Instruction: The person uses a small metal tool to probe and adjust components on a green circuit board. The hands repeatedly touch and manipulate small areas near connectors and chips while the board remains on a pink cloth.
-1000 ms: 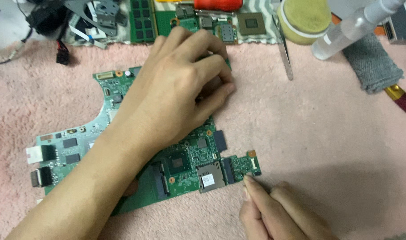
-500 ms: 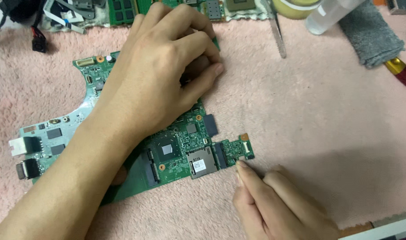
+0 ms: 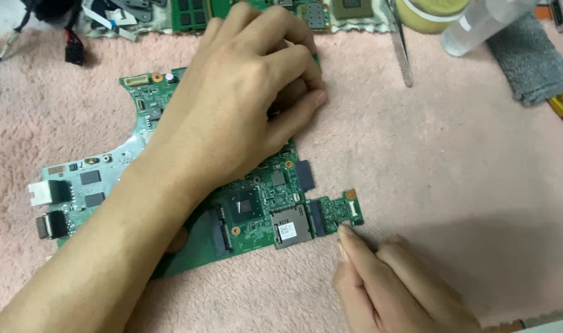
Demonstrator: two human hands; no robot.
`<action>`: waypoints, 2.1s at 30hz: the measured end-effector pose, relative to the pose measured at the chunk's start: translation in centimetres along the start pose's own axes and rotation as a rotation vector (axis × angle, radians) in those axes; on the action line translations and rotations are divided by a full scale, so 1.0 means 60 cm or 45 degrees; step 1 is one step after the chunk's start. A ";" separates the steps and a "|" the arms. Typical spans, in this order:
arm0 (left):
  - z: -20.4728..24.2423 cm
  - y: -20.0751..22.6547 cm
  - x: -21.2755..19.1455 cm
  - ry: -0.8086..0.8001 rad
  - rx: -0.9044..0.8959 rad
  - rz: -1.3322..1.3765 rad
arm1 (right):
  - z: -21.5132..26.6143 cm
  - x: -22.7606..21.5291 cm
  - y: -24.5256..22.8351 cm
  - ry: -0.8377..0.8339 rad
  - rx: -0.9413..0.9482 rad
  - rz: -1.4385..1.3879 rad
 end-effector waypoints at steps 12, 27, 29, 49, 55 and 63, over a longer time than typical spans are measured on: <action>0.000 0.001 0.000 0.023 -0.025 0.007 | 0.017 0.019 0.000 -0.056 0.081 -0.033; -0.001 0.001 0.002 0.015 -0.023 -0.004 | 0.022 0.026 0.007 0.004 -0.062 -0.062; 0.000 0.000 0.002 0.011 -0.026 -0.005 | 0.026 0.025 0.006 -0.030 -0.003 -0.035; -0.006 0.005 0.002 -0.004 -0.058 -0.019 | -0.005 0.006 -0.017 0.105 -0.124 0.088; -0.008 0.001 0.005 -0.010 -0.125 0.022 | 0.036 0.019 0.051 -0.055 0.613 -0.098; -0.006 -0.002 0.007 0.004 -0.177 0.081 | -0.023 0.013 0.179 -0.099 0.697 -0.883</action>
Point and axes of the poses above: each hand's wrist, its own z-axis away from the middle knuckle, its own x-axis out of the palm, y = z × x, the point moved 4 cm from there along -z, towards the middle knuckle, and after that the axes turned 5 degrees about -x, right-handed, at the moved point
